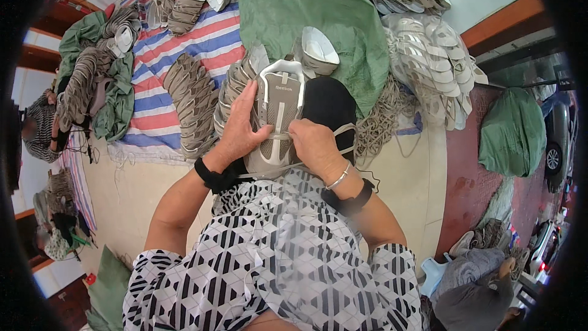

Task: The person sits on the floor and laces a beige sneaker held on their lap. They repeatedly thread the laces through the eyelets and pull them tight, working on the shoe one at a time. Other people are visible in the background working on similar shoes.

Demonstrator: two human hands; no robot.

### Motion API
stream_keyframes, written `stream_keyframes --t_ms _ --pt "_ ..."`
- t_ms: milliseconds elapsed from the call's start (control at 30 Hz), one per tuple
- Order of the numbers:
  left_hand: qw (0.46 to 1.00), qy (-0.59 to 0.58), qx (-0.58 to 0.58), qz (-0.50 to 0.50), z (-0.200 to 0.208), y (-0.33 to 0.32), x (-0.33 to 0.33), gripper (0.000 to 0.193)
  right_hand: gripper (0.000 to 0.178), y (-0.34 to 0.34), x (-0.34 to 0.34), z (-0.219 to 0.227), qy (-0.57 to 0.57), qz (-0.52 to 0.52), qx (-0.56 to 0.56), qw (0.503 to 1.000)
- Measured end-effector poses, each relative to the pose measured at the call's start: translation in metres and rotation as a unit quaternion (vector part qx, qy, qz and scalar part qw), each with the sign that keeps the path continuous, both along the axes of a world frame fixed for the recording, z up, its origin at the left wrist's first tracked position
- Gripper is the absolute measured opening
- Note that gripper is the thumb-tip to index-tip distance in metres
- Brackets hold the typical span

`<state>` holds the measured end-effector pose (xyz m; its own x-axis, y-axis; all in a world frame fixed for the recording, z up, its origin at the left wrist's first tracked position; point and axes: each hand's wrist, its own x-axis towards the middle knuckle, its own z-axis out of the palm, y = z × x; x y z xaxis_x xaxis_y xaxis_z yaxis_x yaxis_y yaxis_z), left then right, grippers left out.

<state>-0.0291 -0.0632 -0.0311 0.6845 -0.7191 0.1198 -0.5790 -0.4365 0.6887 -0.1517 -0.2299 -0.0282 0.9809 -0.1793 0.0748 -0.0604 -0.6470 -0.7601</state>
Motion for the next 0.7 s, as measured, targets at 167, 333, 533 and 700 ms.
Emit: stream_keyframes --t_ms 167,333,533,700 --pt "1.0 -0.001 -0.005 -0.001 -0.002 0.003 -0.001 0.095 0.005 -0.003 -0.003 0.005 0.048 0.008 0.126 0.991" --pt "1.0 -0.01 -0.015 -0.008 -0.005 0.004 -0.001 0.096 0.005 -0.005 0.0 -0.003 -0.006 0.018 0.022 1.0" --pt "0.999 -0.032 -0.026 0.002 -0.009 0.004 -0.005 0.096 0.005 0.003 0.004 0.001 -0.039 0.053 -0.119 0.991" --pt "0.999 -0.038 -0.027 -0.019 -0.011 0.007 -0.002 0.095 0.009 0.008 0.008 -0.01 0.08 -0.026 0.229 0.97"
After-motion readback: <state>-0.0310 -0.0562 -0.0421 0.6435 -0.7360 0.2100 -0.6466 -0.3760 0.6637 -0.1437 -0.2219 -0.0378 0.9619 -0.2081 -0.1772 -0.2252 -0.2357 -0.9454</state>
